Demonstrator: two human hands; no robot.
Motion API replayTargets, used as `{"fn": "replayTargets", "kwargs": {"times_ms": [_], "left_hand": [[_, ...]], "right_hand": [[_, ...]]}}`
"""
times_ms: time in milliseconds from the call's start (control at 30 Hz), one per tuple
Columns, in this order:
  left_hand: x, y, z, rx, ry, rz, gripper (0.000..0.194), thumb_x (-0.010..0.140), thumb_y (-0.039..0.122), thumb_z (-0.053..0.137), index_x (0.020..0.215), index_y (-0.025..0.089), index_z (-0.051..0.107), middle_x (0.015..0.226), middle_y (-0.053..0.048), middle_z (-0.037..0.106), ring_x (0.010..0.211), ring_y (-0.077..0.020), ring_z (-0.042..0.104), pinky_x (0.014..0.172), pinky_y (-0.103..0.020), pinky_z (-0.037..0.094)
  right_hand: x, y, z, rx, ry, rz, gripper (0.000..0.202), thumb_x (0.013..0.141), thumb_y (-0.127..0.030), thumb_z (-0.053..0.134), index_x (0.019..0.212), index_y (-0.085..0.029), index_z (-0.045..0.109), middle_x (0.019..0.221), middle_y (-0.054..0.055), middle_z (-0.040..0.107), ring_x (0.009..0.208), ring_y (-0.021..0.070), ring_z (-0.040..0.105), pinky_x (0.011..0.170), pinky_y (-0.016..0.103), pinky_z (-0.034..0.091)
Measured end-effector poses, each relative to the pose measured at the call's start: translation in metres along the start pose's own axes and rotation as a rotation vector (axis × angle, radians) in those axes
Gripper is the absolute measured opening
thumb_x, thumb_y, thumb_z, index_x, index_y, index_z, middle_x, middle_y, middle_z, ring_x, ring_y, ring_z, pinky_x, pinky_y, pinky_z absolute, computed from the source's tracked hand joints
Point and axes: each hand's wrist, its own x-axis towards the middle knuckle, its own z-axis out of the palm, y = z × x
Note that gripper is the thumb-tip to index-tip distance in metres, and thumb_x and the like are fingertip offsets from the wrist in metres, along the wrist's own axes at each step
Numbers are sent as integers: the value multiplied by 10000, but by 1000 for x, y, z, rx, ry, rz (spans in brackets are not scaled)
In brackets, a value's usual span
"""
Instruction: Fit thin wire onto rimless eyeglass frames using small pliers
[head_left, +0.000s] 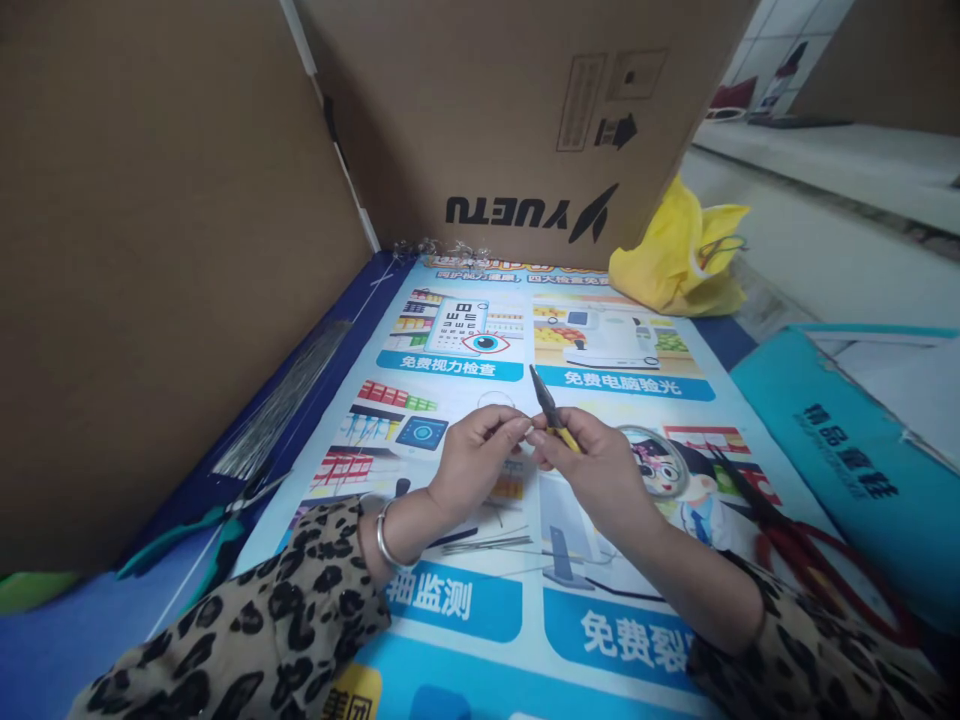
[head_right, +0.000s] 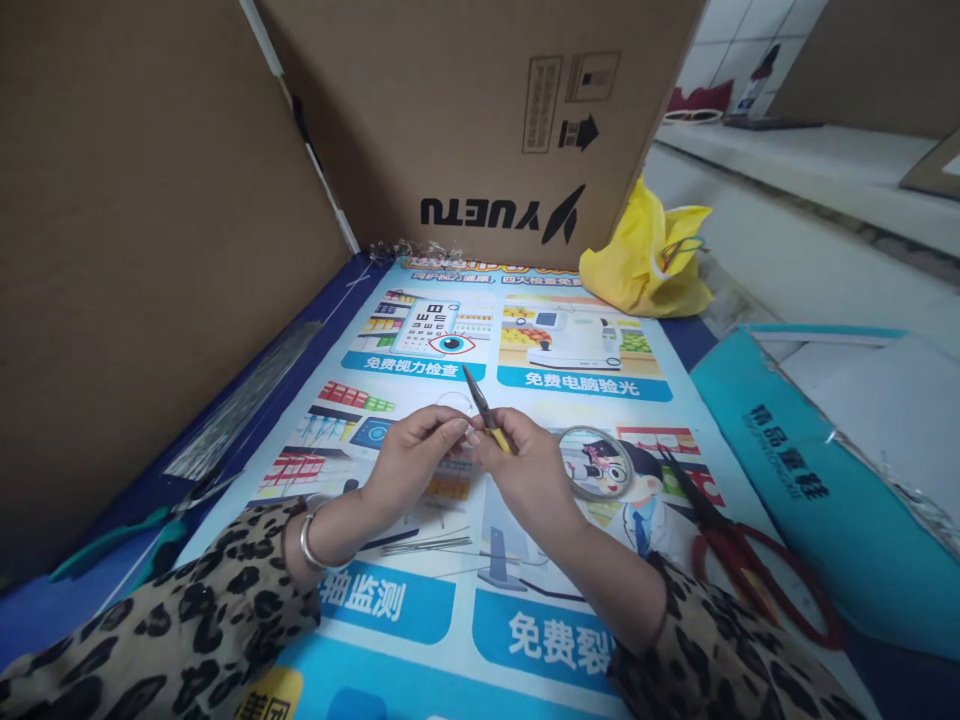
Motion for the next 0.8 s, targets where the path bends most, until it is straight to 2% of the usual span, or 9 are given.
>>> {"fn": "replayTargets", "kwargs": {"times_ms": [100, 300, 500, 667, 800], "left_hand": [[0, 3, 0, -38, 44, 3, 204, 783, 373, 590, 784, 173, 635, 732, 5, 598, 648, -95, 536, 625, -208, 452], [0, 4, 1, -143, -11, -49, 234, 779, 360, 595, 885, 165, 670, 806, -21, 646, 593, -82, 506, 583, -213, 432], [-3, 4, 3, -187, 49, -92, 193, 756, 344, 623, 755, 151, 631, 587, 28, 537, 515, -66, 438, 515, -194, 365], [-4, 5, 6, -318, 58, -189, 162, 738, 307, 637, 707, 151, 603, 535, 45, 484, 479, -57, 402, 487, -187, 336], [-1, 5, 4, -340, 72, -129, 153, 757, 307, 625, 729, 157, 606, 612, 29, 536, 569, -67, 483, 560, -188, 386]], "right_hand": [[-1, 2, 0, -21, 6, -11, 224, 720, -374, 637, 847, -194, 596, 661, -33, 565, 620, 115, 514, 614, 262, 437], [-3, 3, -2, -129, 6, -74, 199, 749, -376, 602, 839, -199, 595, 683, -30, 570, 640, 116, 501, 608, 246, 415], [-7, 1, 1, -306, 12, -139, 164, 776, -356, 559, 810, -197, 579, 715, -21, 586, 659, 120, 506, 607, 241, 399], [-8, 4, 2, -423, 49, -217, 164, 793, -357, 539, 839, -204, 573, 739, -13, 607, 674, 127, 530, 626, 249, 402], [-7, 2, -2, -383, 26, -210, 194, 803, -381, 538, 894, -213, 573, 799, -3, 613, 723, 137, 549, 664, 260, 418]]}}
